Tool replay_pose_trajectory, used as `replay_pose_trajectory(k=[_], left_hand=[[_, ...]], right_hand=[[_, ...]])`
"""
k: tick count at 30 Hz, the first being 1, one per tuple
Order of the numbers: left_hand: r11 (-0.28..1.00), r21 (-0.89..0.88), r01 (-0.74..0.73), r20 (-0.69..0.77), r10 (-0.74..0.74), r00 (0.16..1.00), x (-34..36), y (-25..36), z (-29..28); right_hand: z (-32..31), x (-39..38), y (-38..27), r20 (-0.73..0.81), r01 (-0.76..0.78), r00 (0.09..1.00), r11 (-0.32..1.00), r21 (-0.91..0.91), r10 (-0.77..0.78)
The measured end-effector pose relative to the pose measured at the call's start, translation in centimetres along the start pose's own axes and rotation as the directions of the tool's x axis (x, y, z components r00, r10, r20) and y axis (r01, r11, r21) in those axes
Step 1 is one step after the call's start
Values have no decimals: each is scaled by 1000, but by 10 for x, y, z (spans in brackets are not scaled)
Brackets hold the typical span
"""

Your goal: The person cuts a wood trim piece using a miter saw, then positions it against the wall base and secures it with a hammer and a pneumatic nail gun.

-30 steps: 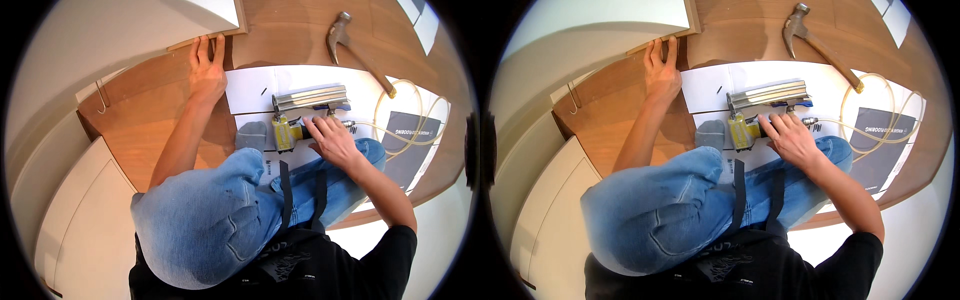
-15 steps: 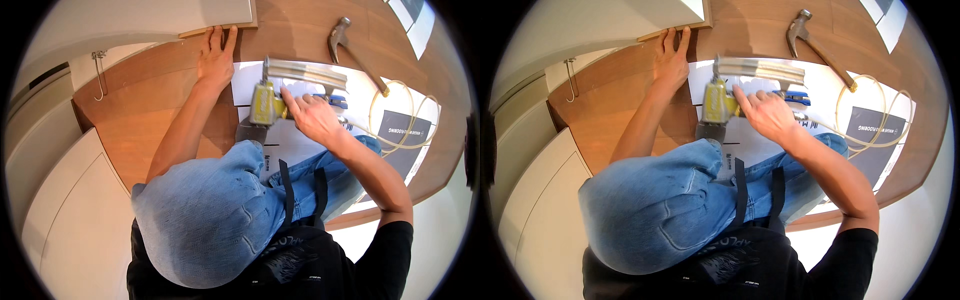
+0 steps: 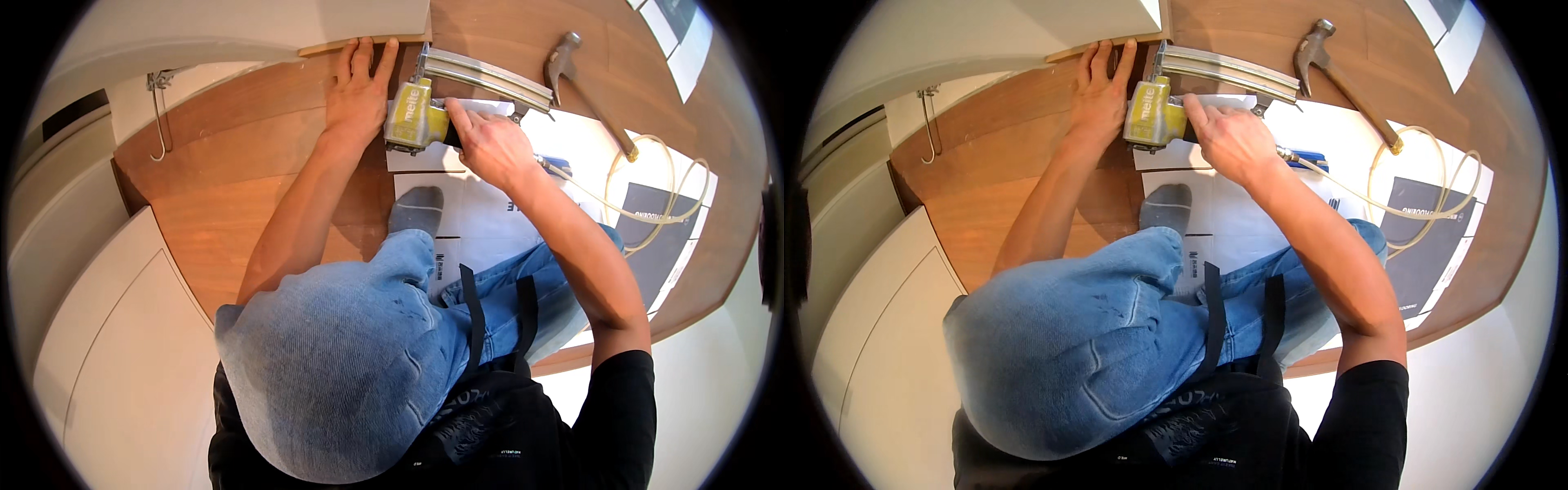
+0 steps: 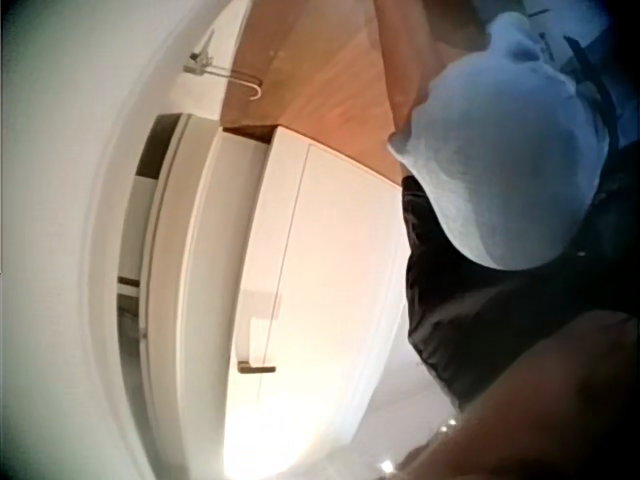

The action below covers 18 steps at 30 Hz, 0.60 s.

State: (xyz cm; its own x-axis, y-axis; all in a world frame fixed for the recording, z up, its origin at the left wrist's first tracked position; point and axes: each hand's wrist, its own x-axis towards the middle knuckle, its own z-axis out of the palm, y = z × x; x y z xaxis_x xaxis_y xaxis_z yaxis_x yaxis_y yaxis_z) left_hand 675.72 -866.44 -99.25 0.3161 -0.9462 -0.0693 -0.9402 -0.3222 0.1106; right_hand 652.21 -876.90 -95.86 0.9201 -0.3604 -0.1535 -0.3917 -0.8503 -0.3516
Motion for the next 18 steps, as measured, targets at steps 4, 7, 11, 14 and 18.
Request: replay_pose_trajectory(k=[4, 7, 11, 14, 18], left_hand=[[1000, -15, -1, -23, 1, 1000, -2, -1, 2], [1000, -29, -1, -18, 1, 1000, -1, -2, 4], [998, -56, -4, -18, 3, 1000, -1, -3, 6], [999, -52, -4, -11, 3, 1000, -1, -1, 4], [999, -53, 5, 1, -5, 1000, -1, -1, 3]], right_hand=[[1, 1, -2, 7, -11, 1000, 1000, 10, 11], [1, 1, -3, 6, -14, 1000, 1000, 14, 14], [0, 1, -3, 19, -25, 1000, 999, 21, 25], [1, 0, 1, 18, -23, 1000, 1000, 13, 22], [-1, 1, 1, -5, -4, 1000, 1000, -4, 4]])
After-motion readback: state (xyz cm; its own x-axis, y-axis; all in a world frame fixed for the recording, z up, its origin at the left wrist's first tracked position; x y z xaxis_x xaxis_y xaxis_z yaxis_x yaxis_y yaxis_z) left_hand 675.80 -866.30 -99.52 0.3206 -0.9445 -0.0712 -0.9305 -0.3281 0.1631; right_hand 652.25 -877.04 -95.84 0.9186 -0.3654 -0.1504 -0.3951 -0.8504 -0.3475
